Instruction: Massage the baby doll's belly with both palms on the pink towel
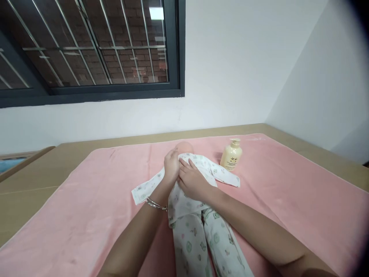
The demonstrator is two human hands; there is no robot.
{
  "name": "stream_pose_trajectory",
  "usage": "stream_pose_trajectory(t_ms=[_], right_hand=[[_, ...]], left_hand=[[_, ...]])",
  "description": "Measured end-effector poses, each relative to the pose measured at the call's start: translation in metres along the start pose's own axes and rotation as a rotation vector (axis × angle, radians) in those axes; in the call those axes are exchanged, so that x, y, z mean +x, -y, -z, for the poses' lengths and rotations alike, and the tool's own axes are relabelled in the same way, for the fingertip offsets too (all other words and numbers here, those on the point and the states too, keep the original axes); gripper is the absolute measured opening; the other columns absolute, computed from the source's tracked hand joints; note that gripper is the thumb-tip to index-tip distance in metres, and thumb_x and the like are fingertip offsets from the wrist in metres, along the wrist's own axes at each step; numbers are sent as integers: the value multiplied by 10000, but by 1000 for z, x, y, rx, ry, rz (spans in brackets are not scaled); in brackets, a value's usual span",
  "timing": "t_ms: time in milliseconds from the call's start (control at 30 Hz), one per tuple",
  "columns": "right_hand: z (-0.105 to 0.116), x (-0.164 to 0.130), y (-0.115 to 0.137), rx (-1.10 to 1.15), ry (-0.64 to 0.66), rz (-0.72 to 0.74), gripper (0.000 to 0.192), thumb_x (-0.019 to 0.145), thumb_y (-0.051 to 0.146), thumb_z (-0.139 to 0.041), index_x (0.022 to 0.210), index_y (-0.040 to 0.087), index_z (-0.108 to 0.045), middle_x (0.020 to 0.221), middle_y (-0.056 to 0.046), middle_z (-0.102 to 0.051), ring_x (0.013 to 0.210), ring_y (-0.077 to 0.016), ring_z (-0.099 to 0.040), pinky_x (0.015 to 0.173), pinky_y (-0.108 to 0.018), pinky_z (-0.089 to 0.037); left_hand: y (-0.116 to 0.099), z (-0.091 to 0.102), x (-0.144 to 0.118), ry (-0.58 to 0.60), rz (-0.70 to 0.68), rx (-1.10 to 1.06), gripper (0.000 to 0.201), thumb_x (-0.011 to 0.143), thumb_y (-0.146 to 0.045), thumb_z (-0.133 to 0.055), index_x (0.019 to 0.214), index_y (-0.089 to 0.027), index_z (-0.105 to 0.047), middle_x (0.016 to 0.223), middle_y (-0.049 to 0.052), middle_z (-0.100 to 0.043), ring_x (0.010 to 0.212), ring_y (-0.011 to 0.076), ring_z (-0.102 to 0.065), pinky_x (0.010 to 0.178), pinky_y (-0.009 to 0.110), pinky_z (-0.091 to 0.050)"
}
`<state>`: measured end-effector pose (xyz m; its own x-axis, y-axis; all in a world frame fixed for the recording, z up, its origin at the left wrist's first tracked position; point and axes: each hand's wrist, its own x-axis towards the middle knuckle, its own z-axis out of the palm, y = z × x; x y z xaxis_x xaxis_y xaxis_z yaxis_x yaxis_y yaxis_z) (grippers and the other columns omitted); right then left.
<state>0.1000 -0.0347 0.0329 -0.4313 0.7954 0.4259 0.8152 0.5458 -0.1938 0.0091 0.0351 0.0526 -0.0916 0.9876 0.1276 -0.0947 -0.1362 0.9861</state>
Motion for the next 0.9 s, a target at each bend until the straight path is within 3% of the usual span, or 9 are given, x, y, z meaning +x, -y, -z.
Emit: stream_pose_trajectory(t_ms=[67, 200, 400, 533, 700, 767, 900], right_hand=[[-2, 4, -13, 17, 14, -33, 470, 923, 227, -411, 1380, 131, -454, 1467, -148, -410, 1418, -262, -246, 1152, -546, -132], [-2, 9, -52, 157, 17, -42, 547, 889, 304, -518, 1418, 215, -413, 1470, -98, -414, 1390, -261, -317, 1134, -535, -217], [-15, 1, -76, 275, -152, 15, 419, 940, 349, -454, 1335, 231, -528, 1429, -73, -471, 1363, -231, -374, 1129, -487, -282], [-16, 0, -70, 206, -162, -88, 425, 938, 327, -422, 1322, 187, -538, 1431, -92, -469, 1352, -219, -390, 1130, -450, -298], [-10, -11, -37, -110, -89, -390, 584, 952, 375, -360, 1370, -27, -431, 1395, -255, -459, 1335, -326, -394, 1115, -482, -301], [-9, -21, -16, -174, -37, -330, 570, 958, 342, -341, 1372, -41, -423, 1431, -260, -408, 1367, -342, -336, 1126, -487, -277], [-4, -25, 0, -93, 40, 24, 512, 954, 293, -361, 1414, 73, -409, 1499, -145, -356, 1429, -289, -204, 1177, -484, -147]], left_hand=[[19, 0, 4, 16, -68, 80, 177, 833, -205, -506, 847, -181, -681, 1036, 70, -709, 1072, 212, -616, 999, 311, -419], [39, 1, 1, -18, -199, 247, 213, 824, -204, -477, 872, -198, -684, 948, 47, -722, 958, 199, -642, 916, 318, -456], [51, 4, -4, -3, -349, 384, 247, 863, -254, -451, 953, -203, -675, 996, 60, -707, 955, 206, -635, 891, 352, -472], [57, 9, -4, 11, -351, 363, 279, 869, -247, -456, 1045, -188, -665, 1106, 84, -687, 1062, 226, -610, 970, 391, -445], [56, 12, -7, -20, -313, 263, 311, 905, -283, -434, 1088, -173, -659, 1184, 98, -659, 1139, 231, -579, 1033, 409, -413], [56, 13, -7, -17, -299, 156, 344, 931, -333, -406, 1104, -166, -652, 1195, 101, -657, 1157, 225, -574, 1050, 405, -405], [59, 17, -6, -1, -269, -54, 425, 957, -408, -364, 1210, -152, -590, 1253, 117, -629, 1193, 214, -560, 1076, 402, -387]])
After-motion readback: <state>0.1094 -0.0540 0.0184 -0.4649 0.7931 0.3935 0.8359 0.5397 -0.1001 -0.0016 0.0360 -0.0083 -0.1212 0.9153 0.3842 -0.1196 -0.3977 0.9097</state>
